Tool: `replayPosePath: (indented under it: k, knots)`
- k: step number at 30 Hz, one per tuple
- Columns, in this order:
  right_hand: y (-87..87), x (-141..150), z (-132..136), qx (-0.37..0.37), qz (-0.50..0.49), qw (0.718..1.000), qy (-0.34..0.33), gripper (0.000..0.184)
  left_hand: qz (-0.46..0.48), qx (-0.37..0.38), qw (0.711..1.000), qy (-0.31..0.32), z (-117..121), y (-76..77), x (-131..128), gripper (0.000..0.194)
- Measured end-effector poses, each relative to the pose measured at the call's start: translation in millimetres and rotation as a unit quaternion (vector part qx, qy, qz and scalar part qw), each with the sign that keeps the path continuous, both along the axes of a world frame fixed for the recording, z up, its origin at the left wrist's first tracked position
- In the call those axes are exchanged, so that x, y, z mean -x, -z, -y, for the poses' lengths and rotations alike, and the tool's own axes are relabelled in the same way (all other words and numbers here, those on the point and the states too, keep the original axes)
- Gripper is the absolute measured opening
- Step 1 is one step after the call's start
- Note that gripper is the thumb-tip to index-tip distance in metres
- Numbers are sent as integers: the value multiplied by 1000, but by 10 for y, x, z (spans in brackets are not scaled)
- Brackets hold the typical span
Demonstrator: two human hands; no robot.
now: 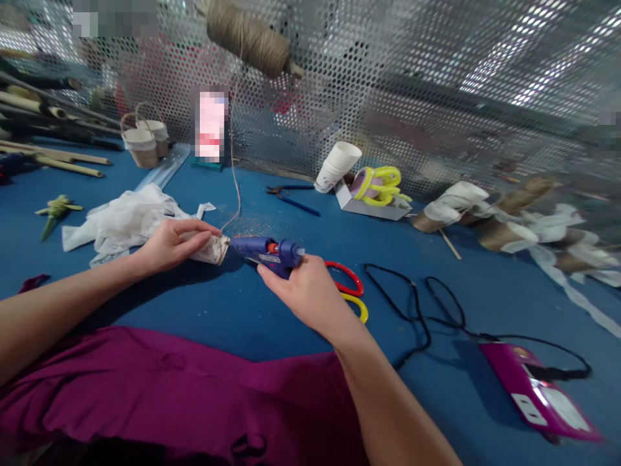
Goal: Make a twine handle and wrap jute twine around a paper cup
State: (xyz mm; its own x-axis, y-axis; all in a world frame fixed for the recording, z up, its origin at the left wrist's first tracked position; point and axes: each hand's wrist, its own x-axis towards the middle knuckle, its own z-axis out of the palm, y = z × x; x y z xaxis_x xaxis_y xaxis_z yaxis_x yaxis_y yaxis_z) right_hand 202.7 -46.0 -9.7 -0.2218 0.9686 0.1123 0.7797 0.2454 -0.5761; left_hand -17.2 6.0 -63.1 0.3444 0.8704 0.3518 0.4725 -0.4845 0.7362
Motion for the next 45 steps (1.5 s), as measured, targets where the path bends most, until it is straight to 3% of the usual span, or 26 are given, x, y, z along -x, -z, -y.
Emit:
replayPosePath:
  k: [45]
  knots:
    - [33, 33, 1, -5, -30, 1000, 2, 12, -10, 8, 1000, -4, 12, -4, 5, 29]
